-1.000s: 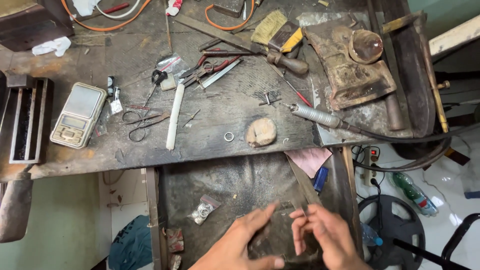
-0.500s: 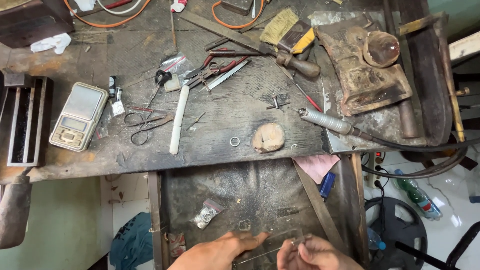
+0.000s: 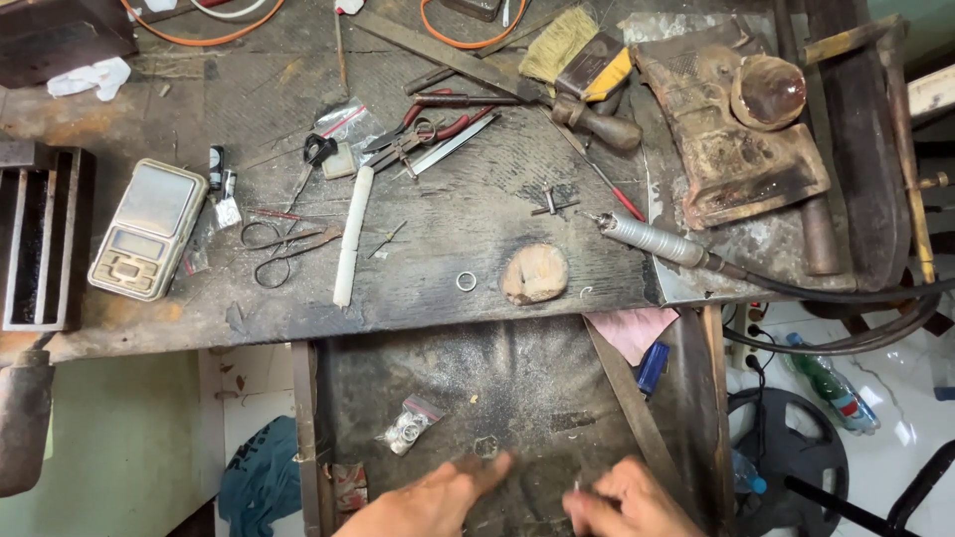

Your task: Shaping and cutting a small metal ring using a rotary tool and a jeweler's saw on a wooden peg.

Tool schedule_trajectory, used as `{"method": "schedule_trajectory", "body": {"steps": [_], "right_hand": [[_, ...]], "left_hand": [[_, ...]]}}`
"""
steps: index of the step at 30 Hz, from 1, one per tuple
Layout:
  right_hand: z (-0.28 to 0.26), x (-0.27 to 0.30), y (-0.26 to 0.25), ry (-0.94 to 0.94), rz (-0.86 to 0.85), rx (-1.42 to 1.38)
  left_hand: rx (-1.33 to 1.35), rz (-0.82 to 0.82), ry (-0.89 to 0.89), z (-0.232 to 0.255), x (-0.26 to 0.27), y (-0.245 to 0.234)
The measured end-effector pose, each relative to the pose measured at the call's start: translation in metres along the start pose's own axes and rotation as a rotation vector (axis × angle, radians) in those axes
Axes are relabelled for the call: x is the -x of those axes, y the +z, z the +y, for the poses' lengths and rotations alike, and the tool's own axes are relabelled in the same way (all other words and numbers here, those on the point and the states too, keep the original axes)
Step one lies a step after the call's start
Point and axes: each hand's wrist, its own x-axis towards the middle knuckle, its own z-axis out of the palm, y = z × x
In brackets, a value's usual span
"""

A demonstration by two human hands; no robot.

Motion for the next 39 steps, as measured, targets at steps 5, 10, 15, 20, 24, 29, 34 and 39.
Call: {"method": "schedule_trajectory", "body": {"steps": [5, 10, 15, 20, 24, 29, 34, 39], "right_hand": [[-0.024, 0.005, 0.012, -0.152, 0.462, 0.358], [-0.055, 0.018, 0.055, -0.581, 0.672, 0.303], [-0.020, 0.012, 0.074, -0.721, 0.615, 0.505], [-0.009, 0.011, 0.063, -0.053, 0.789, -0.198], [-0.015, 0.015, 0.051, -0.341, 0.874, 0.157], [-0.061, 0.032, 0.067, -0.402, 1.008, 0.293], [-0.045, 0.032, 0.053, -0.560, 0.840, 0.380], [-0.039, 0.035, 0.056, -0.458, 0.844, 0.255]], "left_hand": [[0.169, 0.244, -0.013, -0.002, -0.004, 0.012], [0.319, 0.617, 0.816, -0.024, -0.068, 0.033], [0.573, 0.809, 0.936, 0.014, -0.074, 0.035], [0.494, 0.671, 0.818, 0.022, -0.073, 0.035], [0.203, 1.081, 0.909, 0.005, -0.050, -0.009], [-0.275, 1.608, 0.560, -0.020, -0.034, -0.054], [-0.150, 1.541, 0.710, -0.016, -0.039, -0.071], [0.378, 1.405, 0.918, -0.005, -0.043, -0.055]]}}
